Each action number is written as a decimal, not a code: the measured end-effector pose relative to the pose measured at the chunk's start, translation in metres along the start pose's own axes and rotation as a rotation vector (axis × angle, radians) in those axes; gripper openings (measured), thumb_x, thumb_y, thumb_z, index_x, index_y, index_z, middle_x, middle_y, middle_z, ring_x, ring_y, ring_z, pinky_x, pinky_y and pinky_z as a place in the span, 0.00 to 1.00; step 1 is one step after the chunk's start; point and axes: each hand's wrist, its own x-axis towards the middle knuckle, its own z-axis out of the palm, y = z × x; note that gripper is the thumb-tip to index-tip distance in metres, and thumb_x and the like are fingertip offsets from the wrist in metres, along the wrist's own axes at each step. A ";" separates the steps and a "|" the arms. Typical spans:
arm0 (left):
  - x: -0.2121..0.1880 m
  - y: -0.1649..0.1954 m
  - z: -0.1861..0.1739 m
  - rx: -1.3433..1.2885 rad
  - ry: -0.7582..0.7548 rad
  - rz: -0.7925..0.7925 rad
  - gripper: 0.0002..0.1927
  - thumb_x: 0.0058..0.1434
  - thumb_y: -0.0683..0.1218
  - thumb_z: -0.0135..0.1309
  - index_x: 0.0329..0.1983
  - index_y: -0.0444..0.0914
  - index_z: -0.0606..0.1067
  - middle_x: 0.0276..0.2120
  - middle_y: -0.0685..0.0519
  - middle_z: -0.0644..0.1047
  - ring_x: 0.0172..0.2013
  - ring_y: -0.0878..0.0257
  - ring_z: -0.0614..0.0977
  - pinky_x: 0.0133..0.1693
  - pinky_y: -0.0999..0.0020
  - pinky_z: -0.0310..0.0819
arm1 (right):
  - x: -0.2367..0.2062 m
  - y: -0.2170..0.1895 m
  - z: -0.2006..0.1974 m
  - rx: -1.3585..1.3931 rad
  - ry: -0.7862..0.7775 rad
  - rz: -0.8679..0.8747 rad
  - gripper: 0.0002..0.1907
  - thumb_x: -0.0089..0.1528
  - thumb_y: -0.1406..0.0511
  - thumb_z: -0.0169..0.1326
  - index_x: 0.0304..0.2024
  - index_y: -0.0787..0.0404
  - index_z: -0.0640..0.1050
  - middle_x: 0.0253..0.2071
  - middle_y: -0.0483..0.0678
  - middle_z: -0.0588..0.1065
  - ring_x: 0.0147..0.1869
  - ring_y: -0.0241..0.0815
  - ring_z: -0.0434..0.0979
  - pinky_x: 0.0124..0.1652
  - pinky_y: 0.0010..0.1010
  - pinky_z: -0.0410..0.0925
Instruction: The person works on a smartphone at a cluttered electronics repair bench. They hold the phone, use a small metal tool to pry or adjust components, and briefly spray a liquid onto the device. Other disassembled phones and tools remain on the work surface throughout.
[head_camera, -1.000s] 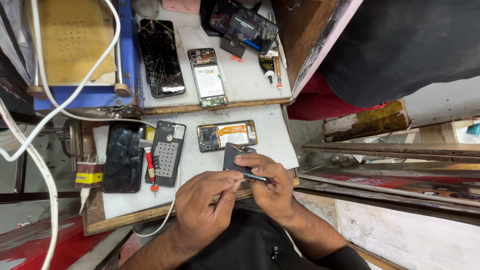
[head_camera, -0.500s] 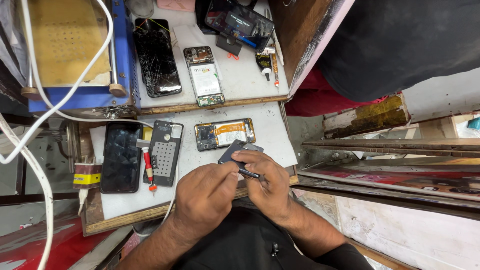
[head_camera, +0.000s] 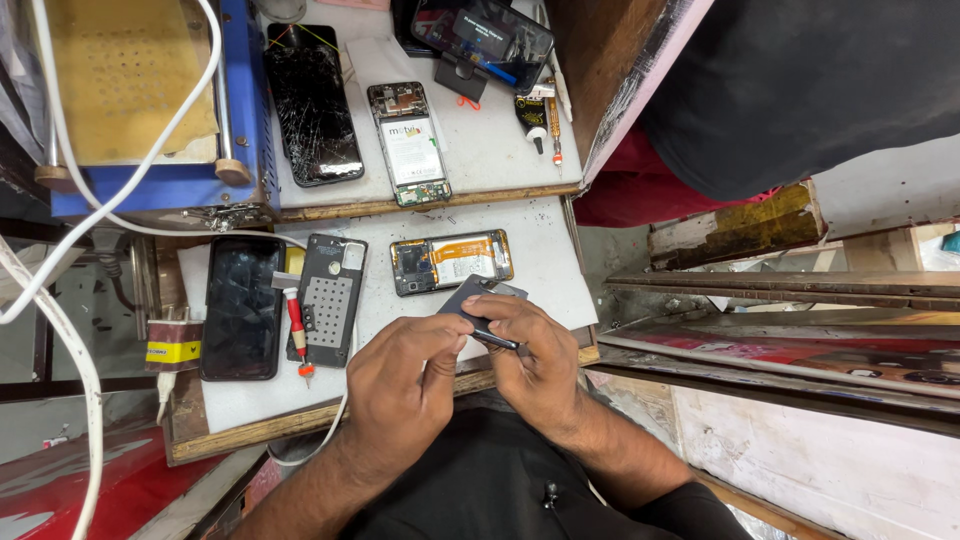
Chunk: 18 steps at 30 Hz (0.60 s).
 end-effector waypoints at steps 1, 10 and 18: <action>0.000 0.000 -0.001 0.031 -0.007 0.052 0.12 0.60 0.31 0.59 0.44 0.34 0.71 0.42 0.47 0.82 0.39 0.54 0.86 0.39 0.64 0.82 | 0.000 0.000 0.000 -0.002 -0.004 0.005 0.17 0.59 0.83 0.47 0.44 0.62 0.65 0.50 0.60 0.80 0.59 0.57 0.83 0.59 0.45 0.77; 0.003 -0.005 0.001 0.146 -0.034 0.178 0.14 0.57 0.30 0.59 0.43 0.32 0.71 0.41 0.45 0.81 0.38 0.51 0.84 0.36 0.63 0.81 | 0.000 -0.002 0.001 -0.025 0.010 0.032 0.16 0.57 0.83 0.48 0.42 0.62 0.66 0.50 0.60 0.80 0.58 0.58 0.83 0.56 0.42 0.78; -0.007 -0.001 0.007 -0.140 0.037 -0.177 0.08 0.65 0.33 0.58 0.41 0.35 0.71 0.40 0.48 0.83 0.40 0.56 0.87 0.42 0.66 0.82 | -0.002 -0.002 0.004 -0.035 0.028 0.027 0.16 0.59 0.83 0.49 0.43 0.62 0.66 0.49 0.59 0.80 0.58 0.58 0.83 0.58 0.43 0.77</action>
